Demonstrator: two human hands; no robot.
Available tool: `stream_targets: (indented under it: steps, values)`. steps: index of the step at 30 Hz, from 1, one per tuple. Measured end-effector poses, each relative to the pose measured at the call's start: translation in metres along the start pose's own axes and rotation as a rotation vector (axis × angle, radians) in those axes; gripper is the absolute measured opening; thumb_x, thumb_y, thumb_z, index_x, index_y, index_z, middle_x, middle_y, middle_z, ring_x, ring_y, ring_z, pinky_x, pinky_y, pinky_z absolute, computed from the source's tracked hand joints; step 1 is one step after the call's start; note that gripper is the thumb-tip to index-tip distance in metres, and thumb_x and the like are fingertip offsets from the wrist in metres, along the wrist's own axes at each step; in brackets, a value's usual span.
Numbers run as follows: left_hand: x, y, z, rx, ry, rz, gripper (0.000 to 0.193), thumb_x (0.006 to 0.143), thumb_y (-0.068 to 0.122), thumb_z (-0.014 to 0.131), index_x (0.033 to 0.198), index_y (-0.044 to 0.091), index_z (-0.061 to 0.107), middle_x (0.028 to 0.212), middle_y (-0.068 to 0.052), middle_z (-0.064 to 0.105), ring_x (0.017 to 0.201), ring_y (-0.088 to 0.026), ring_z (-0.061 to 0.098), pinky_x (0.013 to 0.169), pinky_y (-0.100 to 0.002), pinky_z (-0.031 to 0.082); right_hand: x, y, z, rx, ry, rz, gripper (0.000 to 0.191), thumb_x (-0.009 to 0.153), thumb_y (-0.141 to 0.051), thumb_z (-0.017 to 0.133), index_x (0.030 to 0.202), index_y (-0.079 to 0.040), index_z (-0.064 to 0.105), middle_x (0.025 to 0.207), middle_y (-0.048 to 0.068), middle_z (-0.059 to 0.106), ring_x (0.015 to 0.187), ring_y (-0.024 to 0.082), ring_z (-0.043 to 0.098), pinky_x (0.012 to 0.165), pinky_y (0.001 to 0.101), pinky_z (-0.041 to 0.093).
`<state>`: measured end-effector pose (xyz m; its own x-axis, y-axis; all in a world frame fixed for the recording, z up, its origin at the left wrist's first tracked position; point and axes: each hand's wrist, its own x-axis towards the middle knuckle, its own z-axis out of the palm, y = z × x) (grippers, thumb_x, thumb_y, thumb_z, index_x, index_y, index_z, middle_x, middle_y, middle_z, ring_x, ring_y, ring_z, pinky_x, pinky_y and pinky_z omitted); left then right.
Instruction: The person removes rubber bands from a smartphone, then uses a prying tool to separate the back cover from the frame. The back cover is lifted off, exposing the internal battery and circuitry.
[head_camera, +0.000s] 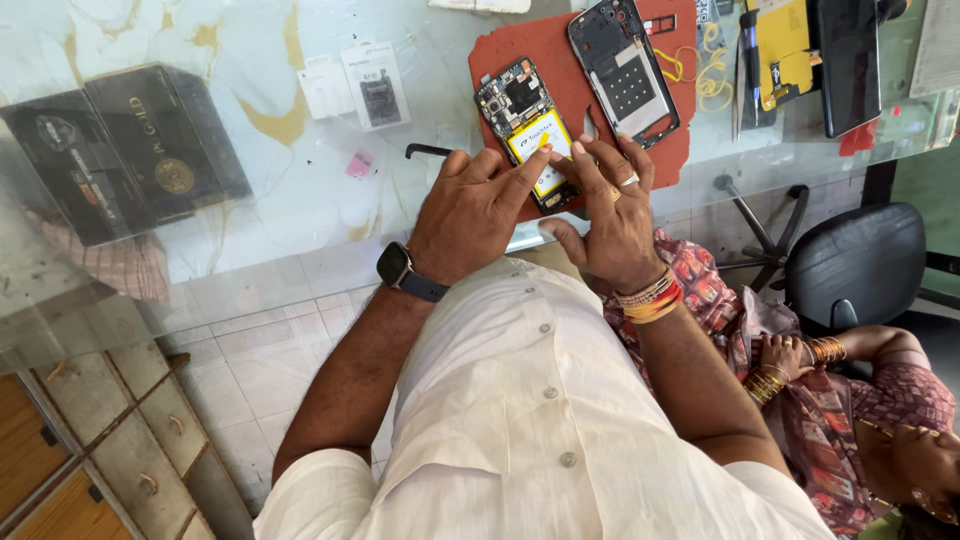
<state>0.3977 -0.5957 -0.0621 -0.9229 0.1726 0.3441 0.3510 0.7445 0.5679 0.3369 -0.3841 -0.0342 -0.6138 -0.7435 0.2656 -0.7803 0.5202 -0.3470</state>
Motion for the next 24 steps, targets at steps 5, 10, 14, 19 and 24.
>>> stream_targets:
  steps: [5, 10, 14, 19, 24]
  values:
    - [-0.002, -0.001, 0.005, 0.041, -0.002, -0.006, 0.04, 0.099, 0.01, 0.065, 0.139, 0.003, 0.063, 0.092, 0.0, 0.068, 0.089, -0.019, 0.054, 0.077, -0.038, 0.041, 0.026, 0.006, 0.0, -0.03, 0.035, 0.036, 0.03, 0.095, -0.007, 0.078, 0.124, -0.007, 0.072, 0.115, 0.012, 0.066, 0.114, 0.03, 0.06, 0.101, 0.0481, 0.043]
    - [-0.003, 0.006, 0.008, 0.08, 0.081, 0.04, 0.032, 0.099, 0.012, 0.064, 0.129, 0.0, 0.065, 0.121, -0.006, 0.073, 0.094, -0.019, 0.056, 0.08, -0.038, 0.042, 0.055, 0.02, 0.01, -0.137, 0.053, -0.084, 0.028, 0.095, -0.009, 0.078, 0.122, -0.008, 0.074, 0.115, 0.004, 0.068, 0.112, 0.027, 0.061, 0.099, 0.0457, 0.043]
    - [-0.003, 0.009, 0.008, 0.122, 0.083, 0.029, 0.03, 0.099, 0.011, 0.062, 0.127, 0.003, 0.067, 0.126, -0.008, 0.072, 0.106, -0.02, 0.058, 0.088, -0.039, 0.045, 0.063, 0.023, 0.014, -0.12, 0.033, -0.102, 0.029, 0.095, -0.01, 0.079, 0.123, -0.008, 0.076, 0.114, 0.003, 0.068, 0.112, 0.026, 0.06, 0.098, 0.0443, 0.043]
    - [-0.006, 0.007, 0.006, 0.147, 0.073, 0.031, 0.029, 0.099, 0.012, 0.061, 0.126, 0.003, 0.067, 0.126, -0.008, 0.071, 0.119, -0.023, 0.057, 0.098, -0.044, 0.045, 0.065, 0.025, 0.012, -0.06, 0.01, -0.052, 0.036, 0.088, -0.006, 0.077, 0.124, -0.012, 0.077, 0.118, 0.005, 0.065, 0.114, 0.027, 0.059, 0.099, 0.0444, 0.043]
    - [-0.002, 0.006, 0.009, 0.161, 0.053, 0.066, 0.029, 0.1, 0.016, 0.059, 0.123, 0.001, 0.067, 0.123, -0.014, 0.071, 0.132, -0.03, 0.057, 0.112, -0.049, 0.041, 0.062, 0.019, 0.012, -0.146, 0.037, -0.092, 0.041, 0.083, -0.007, 0.079, 0.124, -0.012, 0.078, 0.119, 0.005, 0.064, 0.111, 0.028, 0.058, 0.094, 0.0441, 0.04]
